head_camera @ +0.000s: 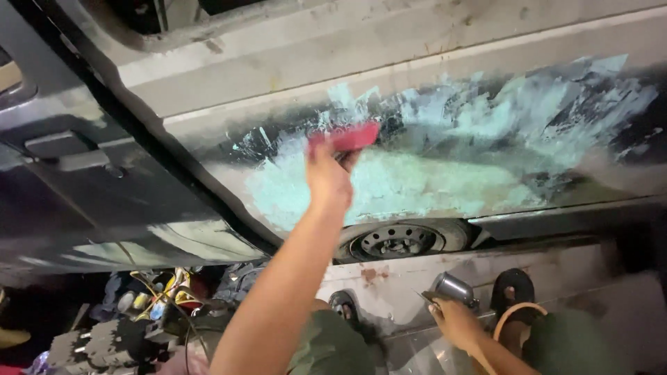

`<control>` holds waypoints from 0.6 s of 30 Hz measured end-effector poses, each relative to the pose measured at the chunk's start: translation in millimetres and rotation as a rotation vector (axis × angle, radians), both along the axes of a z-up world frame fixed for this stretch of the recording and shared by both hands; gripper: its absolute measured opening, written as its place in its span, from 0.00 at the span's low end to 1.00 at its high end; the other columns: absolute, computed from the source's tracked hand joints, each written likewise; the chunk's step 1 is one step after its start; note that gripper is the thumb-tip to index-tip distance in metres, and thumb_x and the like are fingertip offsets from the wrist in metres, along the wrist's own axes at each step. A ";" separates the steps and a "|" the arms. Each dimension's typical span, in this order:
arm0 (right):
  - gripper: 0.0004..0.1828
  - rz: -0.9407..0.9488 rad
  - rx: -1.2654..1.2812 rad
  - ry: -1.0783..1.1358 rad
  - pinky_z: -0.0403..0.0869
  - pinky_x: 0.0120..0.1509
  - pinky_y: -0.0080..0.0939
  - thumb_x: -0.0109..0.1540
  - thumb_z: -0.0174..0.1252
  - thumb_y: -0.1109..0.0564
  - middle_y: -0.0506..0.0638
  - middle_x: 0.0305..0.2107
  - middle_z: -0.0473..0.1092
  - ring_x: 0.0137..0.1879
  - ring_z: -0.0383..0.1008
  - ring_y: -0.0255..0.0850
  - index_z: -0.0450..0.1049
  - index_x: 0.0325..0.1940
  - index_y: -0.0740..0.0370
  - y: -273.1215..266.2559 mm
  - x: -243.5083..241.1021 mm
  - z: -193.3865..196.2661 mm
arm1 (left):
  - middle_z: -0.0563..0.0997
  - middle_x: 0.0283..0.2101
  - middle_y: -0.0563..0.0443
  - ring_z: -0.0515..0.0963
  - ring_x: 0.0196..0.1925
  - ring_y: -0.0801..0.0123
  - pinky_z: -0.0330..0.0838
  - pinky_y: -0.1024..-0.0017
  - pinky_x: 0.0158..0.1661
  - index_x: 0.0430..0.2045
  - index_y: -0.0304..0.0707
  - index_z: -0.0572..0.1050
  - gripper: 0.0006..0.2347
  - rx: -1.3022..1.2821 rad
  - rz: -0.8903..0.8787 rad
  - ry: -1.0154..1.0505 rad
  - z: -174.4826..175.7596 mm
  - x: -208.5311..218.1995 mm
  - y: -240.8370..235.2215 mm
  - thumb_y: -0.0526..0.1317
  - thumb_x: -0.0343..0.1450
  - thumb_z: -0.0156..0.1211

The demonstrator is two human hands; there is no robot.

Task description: The person scrapes a light-colored substance off the side of a dark vehicle using a red scraper and a metal tool. They repeatedly switch between the two tools to remove the material from the car's surface.

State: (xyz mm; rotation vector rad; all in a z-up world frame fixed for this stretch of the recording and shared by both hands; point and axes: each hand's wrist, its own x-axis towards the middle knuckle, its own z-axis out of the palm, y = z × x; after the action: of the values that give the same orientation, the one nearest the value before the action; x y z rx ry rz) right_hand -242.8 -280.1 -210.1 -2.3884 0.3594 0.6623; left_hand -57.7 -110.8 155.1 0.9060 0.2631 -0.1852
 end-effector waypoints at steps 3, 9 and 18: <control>0.18 -0.272 0.251 -0.112 0.69 0.59 0.34 0.67 0.55 0.50 0.46 0.52 0.81 0.56 0.80 0.41 0.77 0.59 0.56 -0.8 8.2 -38.7 | 0.70 0.64 0.42 0.75 0.60 0.57 0.80 0.63 0.56 0.73 0.48 0.52 0.27 0.248 0.110 -0.448 65.2 -37.0 32.8 0.42 0.74 0.44; 0.27 -0.981 0.845 0.119 0.63 0.75 0.56 0.71 0.51 0.56 0.55 0.75 0.55 0.77 0.58 0.54 0.64 0.75 0.61 46.0 37.5 54.0 | 0.71 0.58 0.47 0.74 0.56 0.60 0.78 0.59 0.45 0.65 0.48 0.61 0.24 0.106 0.189 -0.649 40.7 -88.4 72.8 0.44 0.72 0.53; 0.32 -1.214 1.284 -0.286 0.80 0.62 0.48 0.66 0.56 0.60 0.60 0.66 0.64 0.60 0.76 0.49 0.58 0.74 0.64 109.3 137.7 215.8 | 0.73 0.25 0.38 0.74 0.30 0.58 0.82 0.43 0.46 0.27 0.38 0.63 0.06 -0.307 0.553 0.346 -360.0 -88.2 53.3 0.30 0.70 0.54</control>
State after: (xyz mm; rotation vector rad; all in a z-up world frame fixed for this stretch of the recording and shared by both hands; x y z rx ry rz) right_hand -105.1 -170.8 5.6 -0.7370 0.8101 -0.0956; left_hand -145.8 -57.4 -204.9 0.4662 0.7725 0.1322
